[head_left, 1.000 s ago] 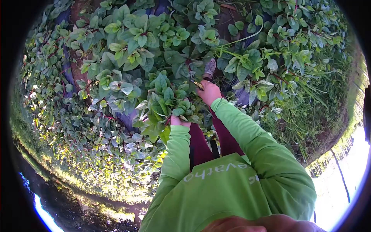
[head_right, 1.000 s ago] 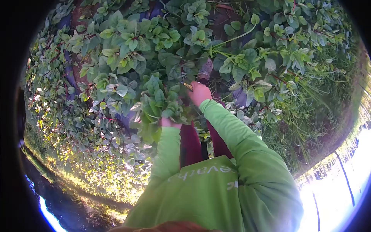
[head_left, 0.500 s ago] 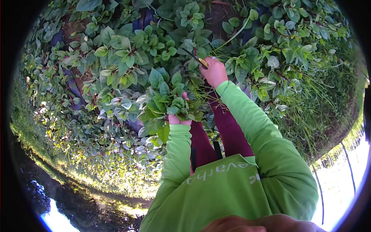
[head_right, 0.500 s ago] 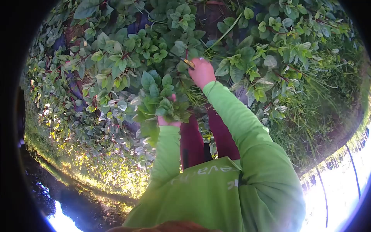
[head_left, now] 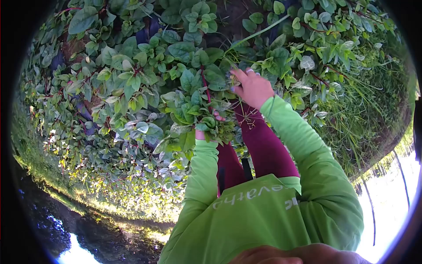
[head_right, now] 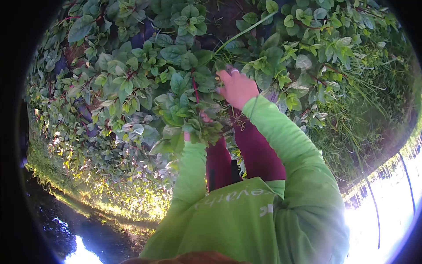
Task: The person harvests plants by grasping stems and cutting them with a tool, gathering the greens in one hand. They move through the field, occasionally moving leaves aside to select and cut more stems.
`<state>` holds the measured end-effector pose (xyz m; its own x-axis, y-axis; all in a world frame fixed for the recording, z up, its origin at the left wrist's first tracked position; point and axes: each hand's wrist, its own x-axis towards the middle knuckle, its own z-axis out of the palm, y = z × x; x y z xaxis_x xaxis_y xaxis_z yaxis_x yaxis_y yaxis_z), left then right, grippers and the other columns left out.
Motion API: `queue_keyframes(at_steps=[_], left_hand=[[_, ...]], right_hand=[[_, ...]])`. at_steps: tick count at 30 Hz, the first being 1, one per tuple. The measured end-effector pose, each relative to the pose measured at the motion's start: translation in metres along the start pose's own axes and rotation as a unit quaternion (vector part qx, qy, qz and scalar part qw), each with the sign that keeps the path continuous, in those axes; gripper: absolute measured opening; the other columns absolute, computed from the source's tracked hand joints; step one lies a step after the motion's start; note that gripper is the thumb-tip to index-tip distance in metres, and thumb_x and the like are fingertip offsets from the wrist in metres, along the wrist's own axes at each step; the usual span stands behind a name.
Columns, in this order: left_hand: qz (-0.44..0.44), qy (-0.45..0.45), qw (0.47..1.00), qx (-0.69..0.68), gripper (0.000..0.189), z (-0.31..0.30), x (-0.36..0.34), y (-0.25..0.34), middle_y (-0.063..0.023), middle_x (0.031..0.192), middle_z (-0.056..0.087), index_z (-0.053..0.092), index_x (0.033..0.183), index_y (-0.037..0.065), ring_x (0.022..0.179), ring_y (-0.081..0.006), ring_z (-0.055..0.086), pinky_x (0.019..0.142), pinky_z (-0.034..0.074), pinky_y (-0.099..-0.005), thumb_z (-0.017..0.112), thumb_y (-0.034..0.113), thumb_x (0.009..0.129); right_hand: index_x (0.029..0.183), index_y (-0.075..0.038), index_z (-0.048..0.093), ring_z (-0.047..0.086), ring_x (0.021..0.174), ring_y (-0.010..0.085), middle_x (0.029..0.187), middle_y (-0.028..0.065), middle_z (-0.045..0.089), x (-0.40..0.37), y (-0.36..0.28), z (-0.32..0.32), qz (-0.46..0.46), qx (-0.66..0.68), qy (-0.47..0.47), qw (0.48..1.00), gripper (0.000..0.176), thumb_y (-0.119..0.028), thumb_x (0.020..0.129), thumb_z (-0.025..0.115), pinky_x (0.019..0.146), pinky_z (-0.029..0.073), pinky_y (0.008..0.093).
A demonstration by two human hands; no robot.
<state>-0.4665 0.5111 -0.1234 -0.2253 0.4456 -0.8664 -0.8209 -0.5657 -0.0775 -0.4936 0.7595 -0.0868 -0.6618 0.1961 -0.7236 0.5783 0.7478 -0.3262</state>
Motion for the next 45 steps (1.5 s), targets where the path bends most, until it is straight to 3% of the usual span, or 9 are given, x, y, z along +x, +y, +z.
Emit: queue_keyframes(at_steps=[3,8,18,23,28,34,36,40,45], left_hand=[[0.022,0.005,0.999,0.027,0.033,-0.01,-0.005,-0.008,-0.0145,0.098,0.056,0.062,0.098,0.0,0.089,-0.0278,0.058,0.09,0.046,-0.0449,0.062,0.021,0.073],[0.031,0.004,0.999,0.02,0.034,-0.005,-0.022,-0.022,-0.0157,0.103,0.057,0.059,0.101,-0.001,0.091,-0.0306,0.058,0.09,0.046,-0.0468,0.06,0.023,0.077],[-0.072,-0.11,0.991,0.008,0.049,-0.003,-0.044,-0.005,-0.0084,0.107,0.052,0.048,0.118,0.002,0.103,-0.0237,0.05,0.104,0.034,-0.0446,0.062,0.034,0.084],[-0.218,-0.243,0.936,-0.13,0.051,0.025,-0.048,-0.023,-0.0077,0.111,0.049,0.046,0.12,0.002,0.106,-0.0233,0.049,0.109,0.03,-0.0453,0.066,0.03,0.083],[-0.291,-0.303,0.903,-0.09,0.055,0.097,-0.038,-0.03,-0.0069,0.116,0.046,0.046,0.12,0.002,0.114,-0.0241,0.046,0.114,0.023,-0.0444,0.072,0.028,0.079],[-0.272,-0.301,0.914,0.012,0.05,0.186,0.0,-0.034,-0.004,0.113,0.049,0.048,0.116,0.004,0.112,-0.02,0.049,0.112,0.025,-0.0391,0.071,0.026,0.078],[-0.265,-0.279,0.923,0.013,0.047,0.196,0.007,-0.026,-0.0041,0.112,0.05,0.048,0.117,0.004,0.111,-0.0198,0.05,0.113,0.025,-0.0394,0.067,0.028,0.082],[-0.243,-0.25,0.937,0.002,0.051,0.186,0.042,0.015,-0.0081,0.122,0.054,0.048,0.128,0.005,0.111,-0.0225,0.054,0.11,0.031,-0.0434,0.05,0.041,0.093],[-0.171,-0.18,0.956,0.157,0.053,0.212,0.051,0.023,-0.0101,0.129,0.051,0.046,0.132,0.005,0.112,-0.0249,0.055,0.105,0.038,-0.0457,0.048,0.042,0.094]], right_hand=[[0.131,-0.023,0.053,0.059,0.106,0.0314,0.115,0.0148,0.057,0.06,0.006,0.024,-0.034,-0.094,-0.118,0.988,0.044,-0.017,0.087,0.054,0.081,0.052,0.0421],[0.115,-0.021,0.066,0.06,0.109,0.0316,0.116,0.0126,0.059,0.119,-0.034,0.084,-0.111,-0.033,-0.096,0.989,0.032,-0.02,0.087,0.049,0.086,0.051,0.0428],[0.122,-0.016,0.061,0.061,0.109,0.0315,0.118,0.0129,0.062,0.066,0.074,0.062,0.08,-0.001,-0.131,0.988,0.036,-0.025,0.087,0.055,0.088,0.05,0.0438],[0.107,-0.012,0.063,0.062,0.096,0.0345,0.107,0.0165,0.06,-0.04,0.187,0.024,0.255,0.173,0.116,0.944,0.038,-0.036,0.077,0.07,0.081,0.051,0.0435],[0.106,-0.012,0.067,0.064,0.09,0.0298,0.106,0.0162,0.063,-0.123,0.314,-0.022,0.352,0.114,0.523,0.768,0.037,-0.03,0.074,0.074,0.08,0.051,0.0418],[0.111,-0.019,0.066,0.064,0.096,0.0358,0.102,0.017,0.067,-0.129,0.36,-0.014,0.477,0.245,0.223,0.814,0.041,-0.038,0.075,0.068,0.086,0.05,0.0426],[0.106,-0.019,0.067,0.065,0.093,0.0351,0.098,0.0142,0.068,-0.124,0.319,-0.018,0.452,0.253,0.232,0.823,0.035,-0.035,0.075,0.068,0.084,0.051,0.0424],[0.101,-0.013,0.068,0.064,0.09,0.0324,0.096,0.0121,0.066,-0.094,0.252,-0.058,0.264,0.279,0.506,0.772,0.028,-0.03,0.079,0.069,0.079,0.051,0.0423],[0.111,-0.012,0.063,0.063,0.092,0.033,0.103,0.0145,0.061,-0.002,0.25,-0.143,0.21,0.307,0.507,0.778,0.034,-0.024,0.079,0.069,0.08,0.052,0.0406]])
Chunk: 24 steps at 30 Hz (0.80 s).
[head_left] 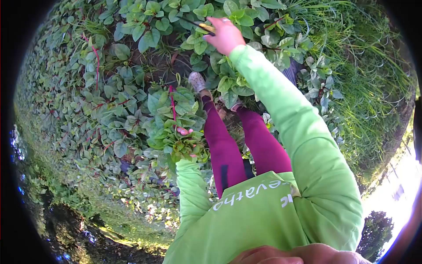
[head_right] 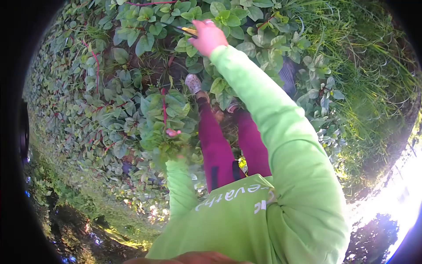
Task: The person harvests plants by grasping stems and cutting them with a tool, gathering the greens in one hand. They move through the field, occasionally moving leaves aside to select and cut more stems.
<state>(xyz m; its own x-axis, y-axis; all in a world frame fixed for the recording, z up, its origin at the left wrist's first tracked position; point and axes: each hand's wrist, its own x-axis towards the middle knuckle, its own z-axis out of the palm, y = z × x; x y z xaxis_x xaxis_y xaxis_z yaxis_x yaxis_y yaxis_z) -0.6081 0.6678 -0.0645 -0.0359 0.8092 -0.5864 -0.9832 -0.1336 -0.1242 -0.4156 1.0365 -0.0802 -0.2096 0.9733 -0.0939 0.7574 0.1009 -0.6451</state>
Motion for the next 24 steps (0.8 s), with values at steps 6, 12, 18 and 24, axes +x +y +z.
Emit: queue_keyframes(at_steps=[6,12,18,24], left_hand=[[-0.097,0.068,0.986,0.12,0.057,-0.008,0.061,0.031,-0.0149,0.142,0.043,0.045,0.137,0.007,0.111,-0.0321,0.058,0.087,0.053,-0.0515,0.043,0.044,0.094],[-0.162,0.122,0.936,0.286,0.047,0.02,0.108,0.046,-0.0096,0.117,0.054,0.047,0.129,0.004,0.107,-0.0237,0.053,0.094,0.047,-0.0431,0.048,0.034,0.092],[-0.267,0.162,0.89,0.333,0.046,0.04,0.132,0.08,-0.0095,0.117,0.054,0.047,0.127,0.004,0.106,-0.0237,0.053,0.094,0.047,-0.0439,0.049,0.032,0.091],[-0.32,0.177,0.874,0.32,0.045,0.073,0.13,0.117,-0.0095,0.117,0.053,0.047,0.126,0.003,0.104,-0.0237,0.053,0.095,0.046,-0.0446,0.05,0.03,0.09]], right_hand=[[0.093,-0.009,0.064,0.064,0.084,0.0349,0.09,0.0166,0.062,-0.006,-0.026,0.061,0.004,0.015,-0.084,0.996,0.017,-0.01,0.077,0.059,0.072,0.052,0.045],[0.086,-0.012,0.066,0.063,0.074,0.0277,0.081,0.0075,0.064,-0.146,-0.085,0.075,0.067,0.103,-0.06,0.991,0.021,-0.01,0.067,0.075,0.067,0.052,0.0383],[0.091,-0.01,0.065,0.064,0.08,0.0295,0.085,0.0092,0.064,-0.198,-0.129,0.092,0.148,0.249,-0.106,0.951,0.024,-0.004,0.069,0.072,0.071,0.053,0.0379],[0.096,-0.011,0.066,0.066,0.088,0.0265,0.097,0.0062,0.067,-0.179,-0.106,0.092,0.024,0.386,-0.288,0.876,0.021,-0.012,0.076,0.073,0.079,0.053,0.035]])
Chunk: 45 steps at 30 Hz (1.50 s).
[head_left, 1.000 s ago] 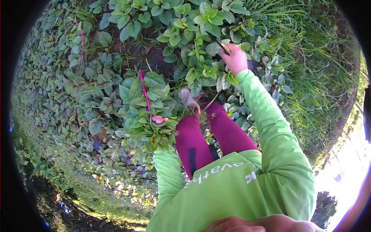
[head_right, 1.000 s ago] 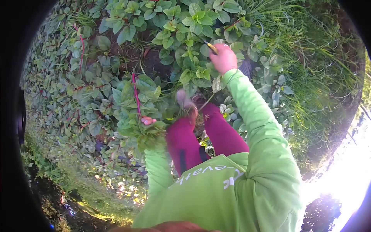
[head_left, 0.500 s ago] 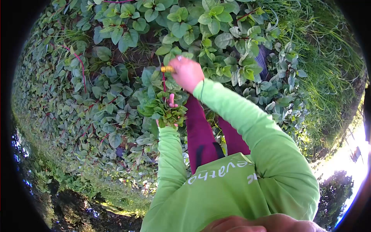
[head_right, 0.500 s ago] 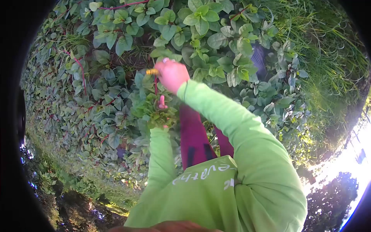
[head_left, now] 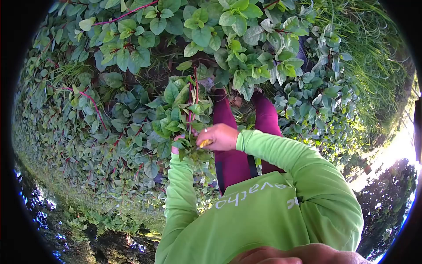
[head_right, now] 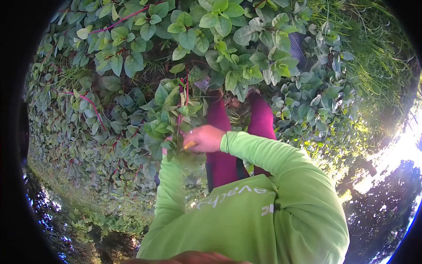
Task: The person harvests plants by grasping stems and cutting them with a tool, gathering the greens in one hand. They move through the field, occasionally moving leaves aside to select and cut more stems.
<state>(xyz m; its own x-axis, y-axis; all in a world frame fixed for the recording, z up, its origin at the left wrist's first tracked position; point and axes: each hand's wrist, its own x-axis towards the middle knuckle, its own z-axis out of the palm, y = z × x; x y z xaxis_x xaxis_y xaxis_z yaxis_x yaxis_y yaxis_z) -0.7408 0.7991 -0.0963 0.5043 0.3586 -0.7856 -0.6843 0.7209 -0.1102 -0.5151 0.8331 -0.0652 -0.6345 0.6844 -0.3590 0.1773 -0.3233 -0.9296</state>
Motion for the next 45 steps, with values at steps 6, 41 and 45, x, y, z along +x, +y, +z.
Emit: queue_keyframes(at_steps=[6,41,45], left_hand=[[-0.034,-0.001,0.999,-0.021,0.044,-0.003,-0.039,0.015,-0.0094,0.116,0.052,0.047,0.125,0.003,0.103,-0.0237,0.053,0.096,0.045,-0.0453,0.051,0.028,0.089],[-0.035,-0.09,0.983,-0.153,0.054,0.1,0.05,-0.095,-0.012,0.12,0.056,0.045,0.13,-0.002,0.108,-0.0354,0.055,0.095,0.046,-0.049,0.058,0.03,0.087],[-0.014,-0.112,0.984,-0.14,0.056,0.132,0.102,-0.116,-0.0128,0.116,0.057,0.045,0.129,-0.002,0.104,-0.0334,0.056,0.093,0.047,-0.0464,0.058,0.033,0.087]], right_hand=[[0.125,-0.016,0.051,0.062,0.097,0.0389,0.112,0.0215,0.06,0.064,0.081,-0.088,0.261,-0.206,0.222,0.917,0.045,-0.044,0.09,0.054,0.087,0.05,0.0434],[0.089,-0.01,0.066,0.064,0.076,0.0346,0.085,0.015,0.064,-0.021,0.018,-0.339,0.135,-0.415,0.463,0.772,0.019,-0.025,0.077,0.072,0.07,0.053,0.0419],[0.09,-0.011,0.067,0.065,0.078,0.0314,0.087,0.011,0.063,-0.089,0.036,-0.266,0.16,-0.337,0.383,0.845,0.021,-0.013,0.071,0.075,0.07,0.054,0.0392]])
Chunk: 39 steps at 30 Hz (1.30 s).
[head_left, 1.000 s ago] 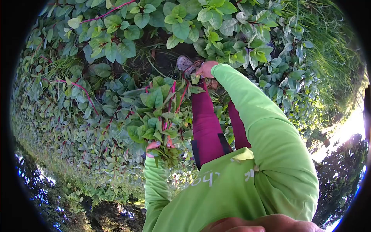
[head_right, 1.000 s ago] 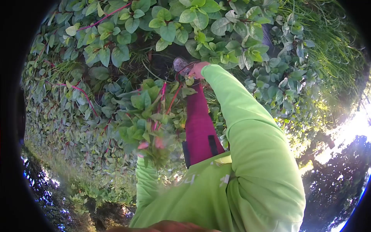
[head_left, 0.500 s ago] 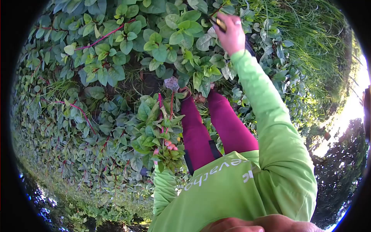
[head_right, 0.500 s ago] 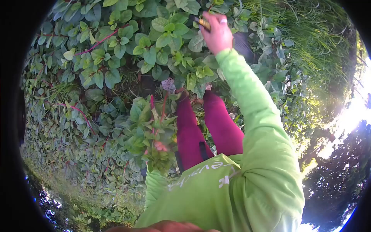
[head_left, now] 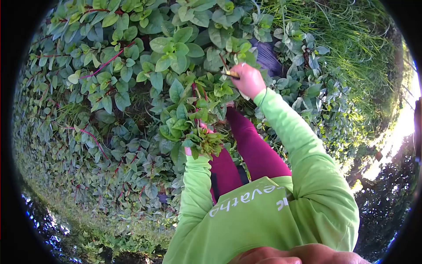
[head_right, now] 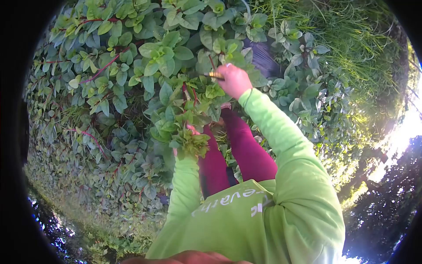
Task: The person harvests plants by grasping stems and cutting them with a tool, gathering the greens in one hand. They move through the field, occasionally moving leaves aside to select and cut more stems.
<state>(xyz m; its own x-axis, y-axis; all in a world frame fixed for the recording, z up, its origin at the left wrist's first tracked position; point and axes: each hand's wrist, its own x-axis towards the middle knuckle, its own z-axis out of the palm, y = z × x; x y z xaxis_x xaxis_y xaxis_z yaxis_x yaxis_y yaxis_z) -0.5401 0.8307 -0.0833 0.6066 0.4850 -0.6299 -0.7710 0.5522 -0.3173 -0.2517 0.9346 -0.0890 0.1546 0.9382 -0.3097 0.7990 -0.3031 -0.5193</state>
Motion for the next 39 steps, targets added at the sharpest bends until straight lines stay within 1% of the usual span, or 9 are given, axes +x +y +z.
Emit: queue_keyframes(at_steps=[6,14,18,21,26,29,34,36,39], left_hand=[[0.021,0.054,0.998,0.038,0.057,0.017,0.013,-0.022,-0.0081,0.118,0.053,0.042,0.138,0.008,0.101,-0.0297,0.055,0.09,0.047,-0.0453,0.052,0.039,0.091],[0.069,0.096,0.99,0.083,0.06,0.036,-0.006,-0.034,-0.0084,0.113,0.056,0.043,0.137,0.009,0.094,-0.0275,0.055,0.086,0.048,-0.0412,0.057,0.04,0.088],[0.105,0.098,0.986,0.085,0.06,0.05,-0.019,-0.032,-0.0087,0.11,0.056,0.044,0.135,0.005,0.092,-0.0243,0.055,0.088,0.048,-0.0381,0.057,0.041,0.088],[0.143,0.111,0.977,0.11,0.061,0.033,-0.027,-0.017,-0.0086,0.109,0.056,0.044,0.133,0.004,0.092,-0.0243,0.056,0.086,0.049,-0.0384,0.056,0.043,0.089],[0.194,0.135,0.969,0.073,0.062,0.021,-0.047,0.012,-0.0106,0.11,0.056,0.047,0.131,0.003,0.094,-0.0257,0.056,0.082,0.05,-0.0397,0.055,0.049,0.089],[0.191,0.063,0.98,-0.015,0.062,0.017,-0.063,0.045,-0.0143,0.107,0.058,0.048,0.127,-0.001,0.092,-0.0316,0.056,0.091,0.046,-0.0447,0.051,0.047,0.087],[0.233,0.029,0.972,0.006,0.063,0.006,-0.107,0.099,-0.0125,0.112,0.054,0.05,0.127,0.003,0.097,-0.0305,0.055,0.084,0.05,-0.0433,0.054,0.051,0.088],[0.236,-0.038,0.968,0.078,0.057,-0.004,-0.123,0.126,-0.0103,0.113,0.051,0.053,0.123,0.003,0.099,-0.0294,0.053,0.087,0.047,-0.0421,0.057,0.046,0.086],[0.19,-0.028,0.975,-0.113,0.051,-0.03,-0.148,0.155,-0.0062,0.112,0.05,0.055,0.123,0.004,0.101,-0.028,0.049,0.091,0.044,-0.0405,0.06,0.037,0.084]], right_hand=[[0.102,-0.016,0.065,0.065,0.084,0.0318,0.102,0.0099,0.062,0.016,0.002,-0.039,0.032,0.025,0.171,0.984,0.03,-0.019,0.074,0.073,0.074,0.054,0.0417],[0.101,-0.011,0.063,0.064,0.087,0.0357,0.098,0.0171,0.064,0.077,0.059,-0.037,0.153,-0.024,0.057,0.986,0.025,-0.025,0.08,0.065,0.079,0.051,0.045],[0.089,-0.006,0.063,0.062,0.078,0.0376,0.08,0.0175,0.063,0.03,0.075,-0.032,0.071,-0.008,0.099,0.993,0.024,-0.026,0.078,0.07,0.069,0.049,0.0453],[0.09,-0.007,0.064,0.063,0.077,0.0367,0.081,0.0161,0.063,-0.001,0.058,-0.036,0.087,0.032,0.044,0.995,0.02,-0.021,0.076,0.069,0.07,0.05,0.0442],[0.094,-0.007,0.067,0.064,0.081,0.0322,0.085,0.0138,0.065,0.008,-0.047,-0.022,0.03,0.127,-0.048,0.99,0.022,-0.019,0.076,0.072,0.073,0.051,0.0388],[0.093,-0.008,0.067,0.063,0.08,0.0331,0.085,0.0135,0.065,0.057,-0.147,0.005,-0.114,0.146,-0.049,0.982,0.02,-0.02,0.078,0.07,0.072,0.05,0.0382],[0.104,-0.007,0.065,0.064,0.071,0.0284,0.083,0.0126,0.064,0.177,-0.324,0.119,-0.215,0.187,-0.043,0.957,0.032,-0.025,0.079,0.07,0.069,0.051,0.0359],[0.124,-0.009,0.057,0.062,0.059,0.0198,0.082,0.0093,0.064,0.231,-0.385,0.174,-0.145,0.296,-0.138,0.934,0.049,-0.031,0.082,0.069,0.059,0.051,0.0331],[0.135,-0.012,0.046,0.064,0.066,0.0198,0.091,0.0115,0.064,0.267,-0.433,0.239,0.032,0.274,-0.212,0.938,0.061,-0.038,0.083,0.067,0.061,0.053,0.0333]])
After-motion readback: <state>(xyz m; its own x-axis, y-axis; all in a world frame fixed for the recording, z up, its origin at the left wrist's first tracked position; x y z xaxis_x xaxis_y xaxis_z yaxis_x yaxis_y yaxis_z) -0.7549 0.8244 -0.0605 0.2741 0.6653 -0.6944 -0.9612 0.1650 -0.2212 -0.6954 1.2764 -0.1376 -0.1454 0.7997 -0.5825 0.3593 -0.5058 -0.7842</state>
